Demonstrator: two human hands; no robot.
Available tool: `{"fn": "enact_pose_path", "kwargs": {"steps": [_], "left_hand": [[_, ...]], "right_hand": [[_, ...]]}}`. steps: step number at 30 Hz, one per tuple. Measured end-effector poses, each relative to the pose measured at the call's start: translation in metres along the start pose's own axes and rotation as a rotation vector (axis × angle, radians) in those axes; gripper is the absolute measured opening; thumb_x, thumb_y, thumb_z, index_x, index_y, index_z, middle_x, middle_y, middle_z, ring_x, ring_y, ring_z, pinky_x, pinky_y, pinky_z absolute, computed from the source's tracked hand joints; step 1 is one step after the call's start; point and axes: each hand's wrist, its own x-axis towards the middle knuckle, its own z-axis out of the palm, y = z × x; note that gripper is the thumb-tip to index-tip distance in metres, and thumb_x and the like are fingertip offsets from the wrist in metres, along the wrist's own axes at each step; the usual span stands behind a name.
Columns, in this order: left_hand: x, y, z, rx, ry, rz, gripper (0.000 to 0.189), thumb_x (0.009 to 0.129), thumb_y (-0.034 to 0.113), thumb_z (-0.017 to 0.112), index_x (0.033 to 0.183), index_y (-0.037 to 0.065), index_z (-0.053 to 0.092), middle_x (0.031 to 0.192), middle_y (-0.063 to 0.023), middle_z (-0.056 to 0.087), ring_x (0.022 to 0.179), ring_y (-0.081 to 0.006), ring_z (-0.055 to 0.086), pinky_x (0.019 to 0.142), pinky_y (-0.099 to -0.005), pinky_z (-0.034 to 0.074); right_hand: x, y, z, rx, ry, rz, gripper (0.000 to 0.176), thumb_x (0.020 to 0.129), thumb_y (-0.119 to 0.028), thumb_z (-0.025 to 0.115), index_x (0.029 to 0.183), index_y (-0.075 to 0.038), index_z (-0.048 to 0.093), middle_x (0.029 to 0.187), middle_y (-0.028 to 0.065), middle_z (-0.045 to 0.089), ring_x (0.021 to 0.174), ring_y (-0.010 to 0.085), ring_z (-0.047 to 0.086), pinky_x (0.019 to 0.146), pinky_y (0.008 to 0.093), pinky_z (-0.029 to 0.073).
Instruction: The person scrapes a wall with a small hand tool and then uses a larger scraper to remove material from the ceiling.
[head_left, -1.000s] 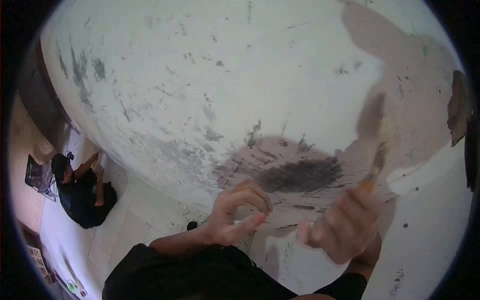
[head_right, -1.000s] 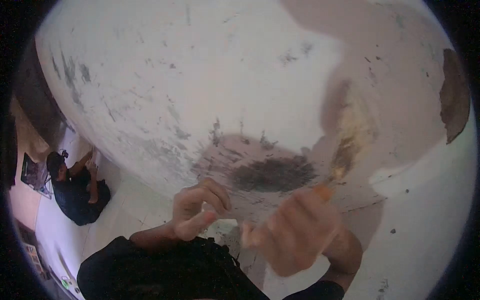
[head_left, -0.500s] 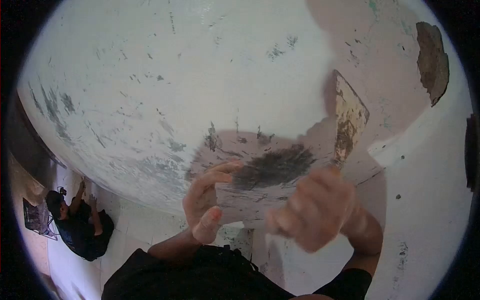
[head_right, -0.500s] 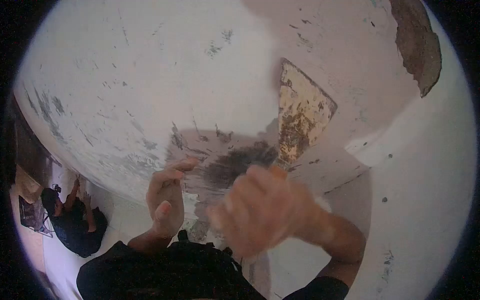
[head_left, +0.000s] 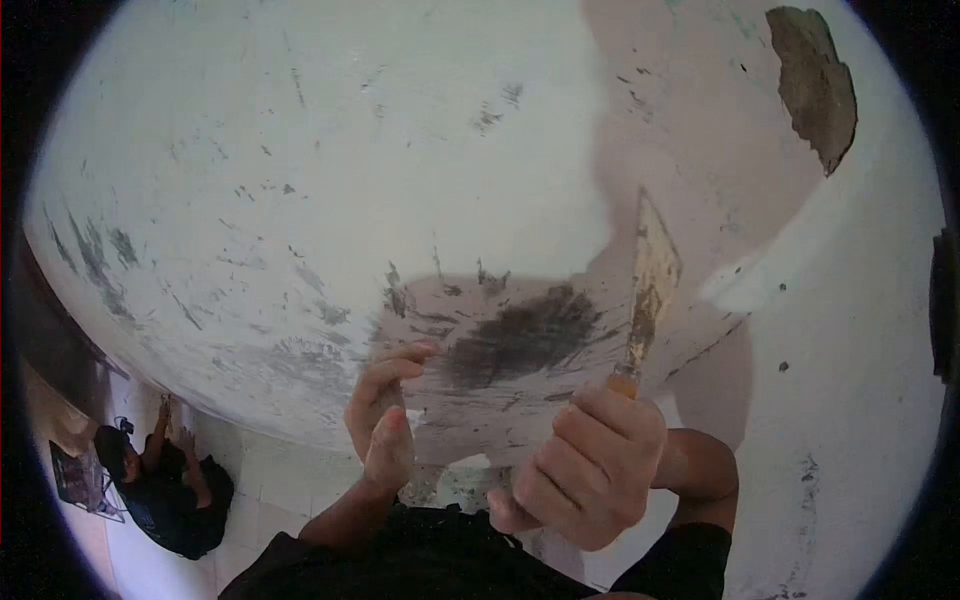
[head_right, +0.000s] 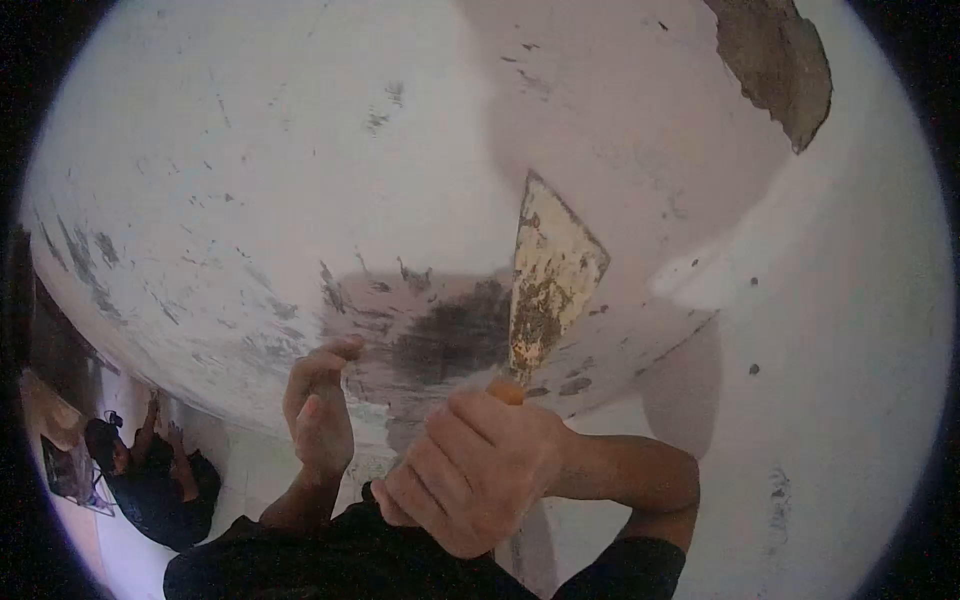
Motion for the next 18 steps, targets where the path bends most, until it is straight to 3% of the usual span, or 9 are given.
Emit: {"fn": "enact_pose_path", "kwargs": {"steps": [2,4,5,7,11,15,18], "left_hand": [[-0.001,-0.005,-0.003,0.007,0.027,-0.037,0.042,0.082,0.035,0.045,0.098,-0.003,0.051,0.106,-0.0216,0.052,0.104,-0.0299,0.047,0.093,-0.0417,0.031],[-0.008,-0.004,-0.009,0.037,0.027,-0.065,0.042,0.082,0.035,0.045,0.097,-0.003,0.051,0.104,-0.021,0.052,0.103,-0.0294,0.047,0.092,-0.0409,0.031],[-0.006,-0.007,-0.011,0.053,0.033,-0.068,0.042,0.082,0.035,0.045,0.095,-0.004,0.052,0.103,-0.0204,0.052,0.102,-0.0288,0.047,0.092,-0.04,0.032],[-0.01,-0.012,-0.016,0.068,0.034,-0.072,0.041,0.083,0.036,0.045,0.095,-0.003,0.052,0.102,-0.0198,0.052,0.102,-0.0283,0.047,0.091,-0.0396,0.032],[-0.024,-0.009,-0.029,0.04,0.095,-0.145,0.041,0.082,0.035,0.047,0.092,-0.004,0.053,0.102,-0.0198,0.053,0.1,-0.0272,0.048,0.089,-0.0381,0.034],[-0.02,-0.007,-0.027,0.044,0.116,-0.104,0.039,0.082,0.033,0.048,0.09,-0.005,0.053,0.102,-0.0203,0.054,0.098,-0.0272,0.05,0.088,-0.0384,0.035],[-0.025,-0.008,-0.025,0.021,0.078,-0.107,0.039,0.082,0.032,0.048,0.09,-0.005,0.053,0.101,-0.0197,0.054,0.098,-0.0273,0.05,0.088,-0.0385,0.035]], "right_hand": [[0.01,0.008,-0.006,-0.086,0.034,0.059,0.036,0.078,-0.019,0.047,0.047,-0.01,0.031,0.042,-0.0021,0.033,0.035,0.0088,0.036,0.036,0.0237,0.032],[0.008,0.016,-0.009,-0.089,-0.117,0.231,0.039,0.079,-0.02,0.047,0.046,-0.011,0.029,0.042,-0.0022,0.033,0.035,0.0085,0.036,0.035,0.0224,0.031],[0.008,0.011,-0.008,-0.114,-0.112,0.223,0.039,0.079,-0.02,0.047,0.046,-0.011,0.029,0.042,-0.0022,0.033,0.035,0.0085,0.036,0.035,0.0224,0.031],[0.009,-0.007,-0.003,-0.05,0.144,0.212,0.036,0.078,-0.017,0.048,0.048,-0.01,0.029,0.044,-0.0021,0.029,0.036,0.0094,0.03,0.035,0.0242,0.024],[0.009,0.014,0.004,-0.025,0.005,0.264,0.031,0.073,-0.01,0.05,0.048,-0.01,0.031,0.045,-0.0012,0.025,0.036,0.0115,0.027,0.036,0.0269,0.02],[0.009,0.004,-0.005,0.007,0.061,0.24,0.03,0.07,-0.009,0.052,0.048,-0.01,0.031,0.045,-0.0014,0.024,0.036,0.0121,0.025,0.036,0.0275,0.019],[0.007,0.018,-0.01,-0.087,-0.047,0.28,0.022,0.069,-0.007,0.047,0.048,-0.006,0.039,0.046,-0.0003,0.029,0.037,0.0118,0.03,0.036,0.0244,0.024]]}}
